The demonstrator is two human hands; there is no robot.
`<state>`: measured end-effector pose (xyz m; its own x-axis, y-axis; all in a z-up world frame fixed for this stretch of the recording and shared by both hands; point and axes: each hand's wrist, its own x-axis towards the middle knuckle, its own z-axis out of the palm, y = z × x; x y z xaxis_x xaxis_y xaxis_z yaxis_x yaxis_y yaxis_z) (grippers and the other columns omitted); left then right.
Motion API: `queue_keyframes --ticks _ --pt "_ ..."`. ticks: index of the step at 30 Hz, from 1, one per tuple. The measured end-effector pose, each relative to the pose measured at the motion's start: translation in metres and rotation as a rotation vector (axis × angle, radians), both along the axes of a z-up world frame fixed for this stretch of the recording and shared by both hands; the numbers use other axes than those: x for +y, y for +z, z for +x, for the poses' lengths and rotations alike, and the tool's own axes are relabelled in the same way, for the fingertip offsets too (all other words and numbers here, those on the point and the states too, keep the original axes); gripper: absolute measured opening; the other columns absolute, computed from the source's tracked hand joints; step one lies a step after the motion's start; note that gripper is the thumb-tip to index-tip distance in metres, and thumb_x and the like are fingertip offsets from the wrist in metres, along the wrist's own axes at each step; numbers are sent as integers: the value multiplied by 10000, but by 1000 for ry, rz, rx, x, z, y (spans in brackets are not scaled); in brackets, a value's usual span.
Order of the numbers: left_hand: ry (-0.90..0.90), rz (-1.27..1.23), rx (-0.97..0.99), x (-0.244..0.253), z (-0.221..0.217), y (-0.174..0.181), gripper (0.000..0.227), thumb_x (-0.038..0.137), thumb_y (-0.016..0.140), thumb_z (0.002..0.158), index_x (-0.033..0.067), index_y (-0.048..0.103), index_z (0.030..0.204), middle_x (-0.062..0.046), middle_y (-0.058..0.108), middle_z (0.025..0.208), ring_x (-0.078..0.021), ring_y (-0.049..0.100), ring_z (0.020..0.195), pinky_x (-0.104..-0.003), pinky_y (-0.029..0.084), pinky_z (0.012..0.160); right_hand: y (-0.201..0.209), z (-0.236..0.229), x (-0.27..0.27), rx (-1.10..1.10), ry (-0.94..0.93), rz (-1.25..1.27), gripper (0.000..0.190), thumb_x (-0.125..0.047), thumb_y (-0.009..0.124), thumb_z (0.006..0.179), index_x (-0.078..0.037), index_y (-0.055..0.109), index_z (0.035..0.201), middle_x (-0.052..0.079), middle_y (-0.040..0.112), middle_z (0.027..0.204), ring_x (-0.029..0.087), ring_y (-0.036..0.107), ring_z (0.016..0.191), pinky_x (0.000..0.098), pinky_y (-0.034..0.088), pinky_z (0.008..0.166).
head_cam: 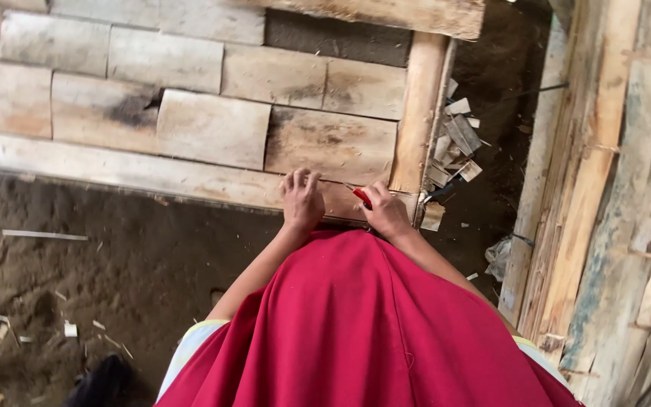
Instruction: Cutting thin wood veneer sheets to size using a utility knife on a wooden workspace.
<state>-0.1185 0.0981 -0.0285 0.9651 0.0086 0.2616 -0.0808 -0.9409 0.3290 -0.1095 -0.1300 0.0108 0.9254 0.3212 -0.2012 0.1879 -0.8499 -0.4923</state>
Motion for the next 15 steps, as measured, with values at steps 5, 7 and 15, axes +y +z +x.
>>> queue_keyframes --ticks 5,7,15 --pt "92 83 -118 11 -23 4 318 252 651 720 259 618 1036 7 533 1066 -261 565 1039 -421 446 854 -13 -7 6 -25 82 -41 252 -309 709 910 -209 596 1112 5 559 1063 335 737 885 488 648 796" --pt "103 111 -160 12 -25 9 221 257 633 762 245 619 982 6 545 1039 -250 575 1015 -395 449 829 -17 -10 5 -35 94 -55 253 -340 706 914 -198 595 1092 3 562 1060 329 738 886 485 648 797" --pt "25 81 -195 21 -29 24 229 203 657 723 153 634 946 -59 545 982 -319 601 957 -419 509 721 -7 -15 21 -10 97 -152 217 -360 659 908 -174 624 1015 28 585 1005 326 719 942 479 626 796"
